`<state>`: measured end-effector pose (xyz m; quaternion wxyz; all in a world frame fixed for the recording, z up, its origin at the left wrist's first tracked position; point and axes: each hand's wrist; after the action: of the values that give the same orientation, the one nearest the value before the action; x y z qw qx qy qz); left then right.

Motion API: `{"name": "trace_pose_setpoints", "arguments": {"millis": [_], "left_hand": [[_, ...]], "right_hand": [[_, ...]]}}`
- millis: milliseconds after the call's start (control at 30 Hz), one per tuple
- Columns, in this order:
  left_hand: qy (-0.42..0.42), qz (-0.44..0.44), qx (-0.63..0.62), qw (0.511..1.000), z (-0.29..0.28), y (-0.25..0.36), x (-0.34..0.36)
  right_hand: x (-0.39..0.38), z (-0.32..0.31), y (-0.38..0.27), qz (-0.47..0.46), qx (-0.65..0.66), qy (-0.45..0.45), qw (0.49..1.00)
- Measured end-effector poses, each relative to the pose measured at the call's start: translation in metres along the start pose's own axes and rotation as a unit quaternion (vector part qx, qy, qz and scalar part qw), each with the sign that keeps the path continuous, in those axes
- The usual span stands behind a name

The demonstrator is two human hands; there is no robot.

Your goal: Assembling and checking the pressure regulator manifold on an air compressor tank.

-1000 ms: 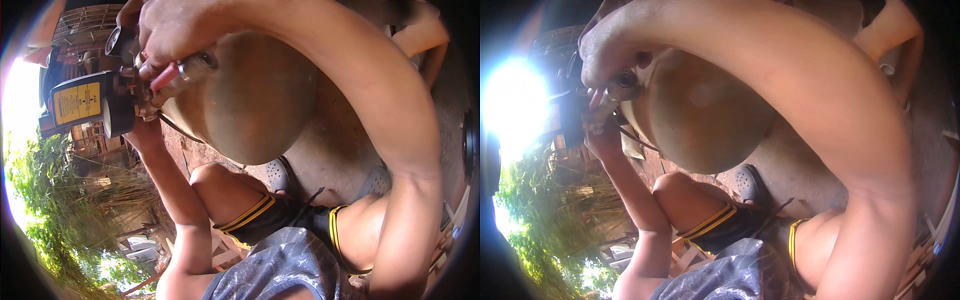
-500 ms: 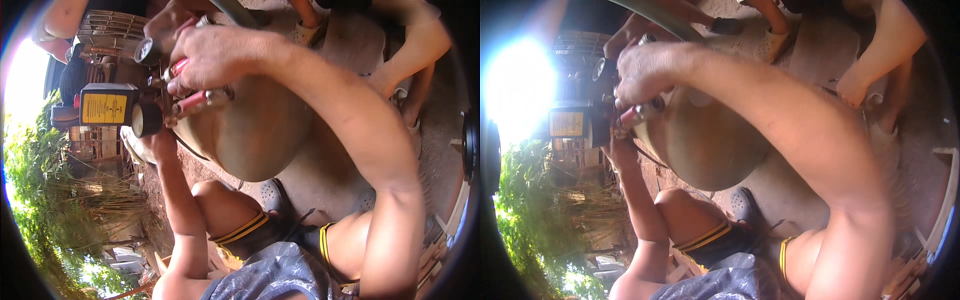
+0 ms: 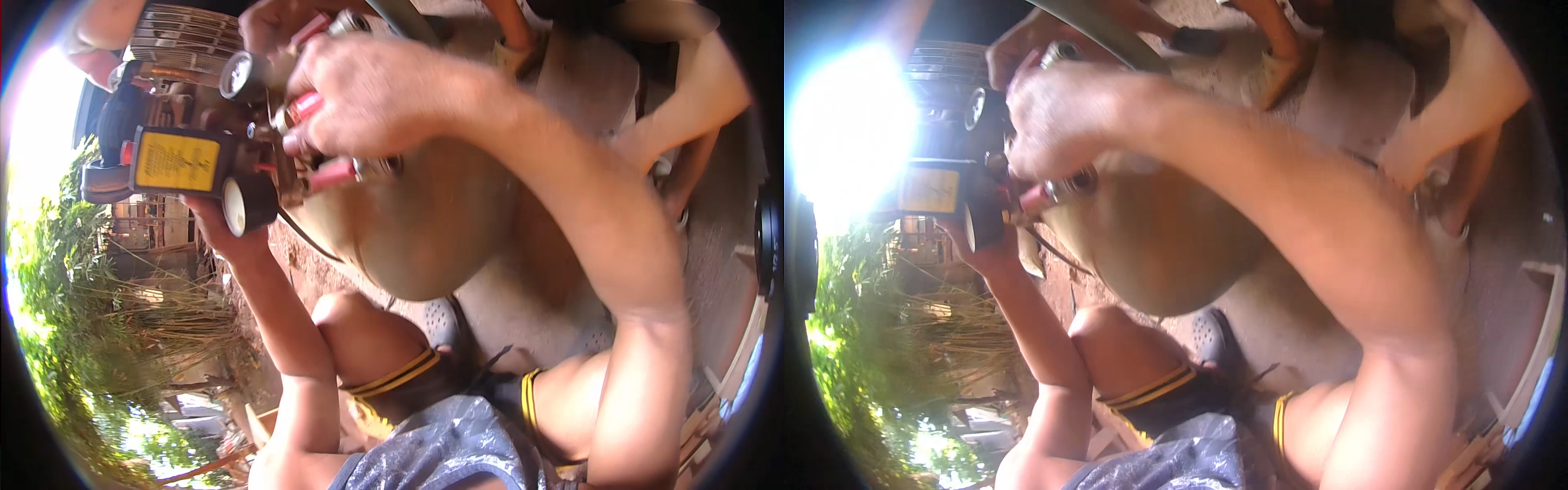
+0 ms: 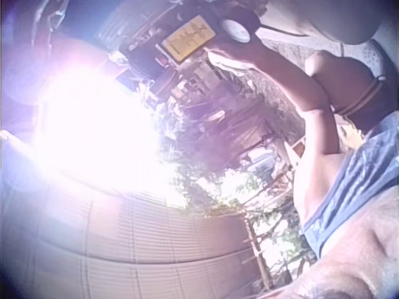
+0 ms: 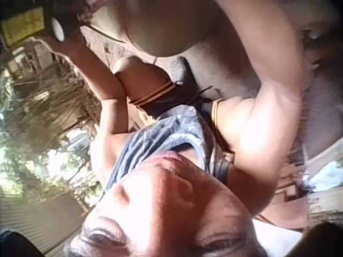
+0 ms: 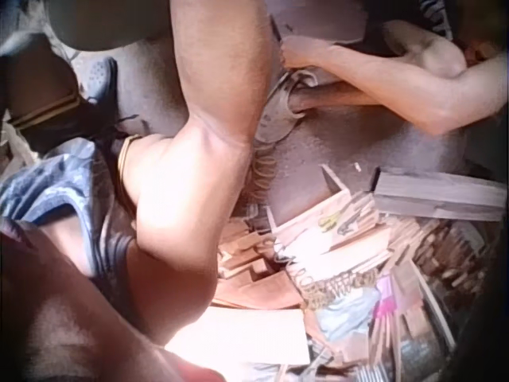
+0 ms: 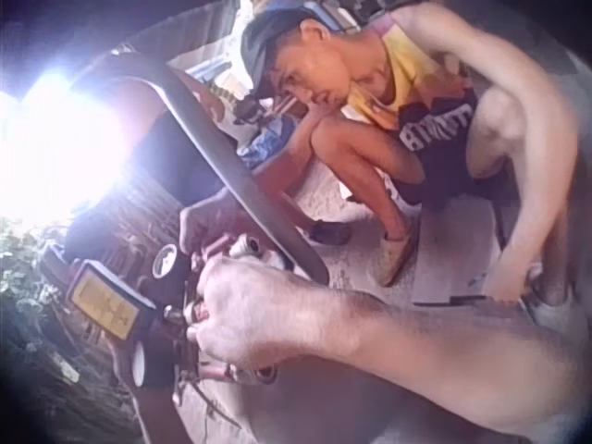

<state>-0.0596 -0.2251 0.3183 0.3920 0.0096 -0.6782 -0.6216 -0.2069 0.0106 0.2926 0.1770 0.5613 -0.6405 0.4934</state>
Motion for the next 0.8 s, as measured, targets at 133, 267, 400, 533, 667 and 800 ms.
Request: {"name": "trace_pose_setpoints", "arguments": {"millis": [133,267,400,533,667,800], "left_hand": [[-0.003,0.033,0.088,0.996,0.002,-0.002,0.003],[0.06,0.117,0.186,0.974,-0.001,-0.014,0.009],[-0.036,0.055,0.069,0.995,-0.01,-0.014,0.006],[-0.004,0.175,0.207,0.963,-0.009,-0.021,0.013],[-0.094,0.065,0.091,0.989,-0.013,-0.018,0.019],[-0.01,0.197,0.312,0.93,-0.017,-0.02,0.032]], "right_hand": [[-0.004,0.008,0.002,0.073,-0.034,-0.087,0.993],[-0.014,0.01,-0.006,0.059,-0.038,-0.006,0.998],[-0.019,0.012,-0.014,0.125,-0.002,-0.049,0.991],[-0.017,0.017,-0.008,-0.005,-0.018,0.03,0.999],[-0.011,0.021,0.002,-0.054,-0.09,0.035,0.994],[-0.007,0.02,0.0,-0.072,-0.135,0.029,0.988]]}}
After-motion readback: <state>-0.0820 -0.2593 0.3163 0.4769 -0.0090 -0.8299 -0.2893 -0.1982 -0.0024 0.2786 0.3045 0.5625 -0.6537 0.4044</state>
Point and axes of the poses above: each hand's wrist, its own x-axis towards the middle knuckle, its own z-axis out of the palm, y = z × x, and after that the axes turned 11 degrees about y, right-handed
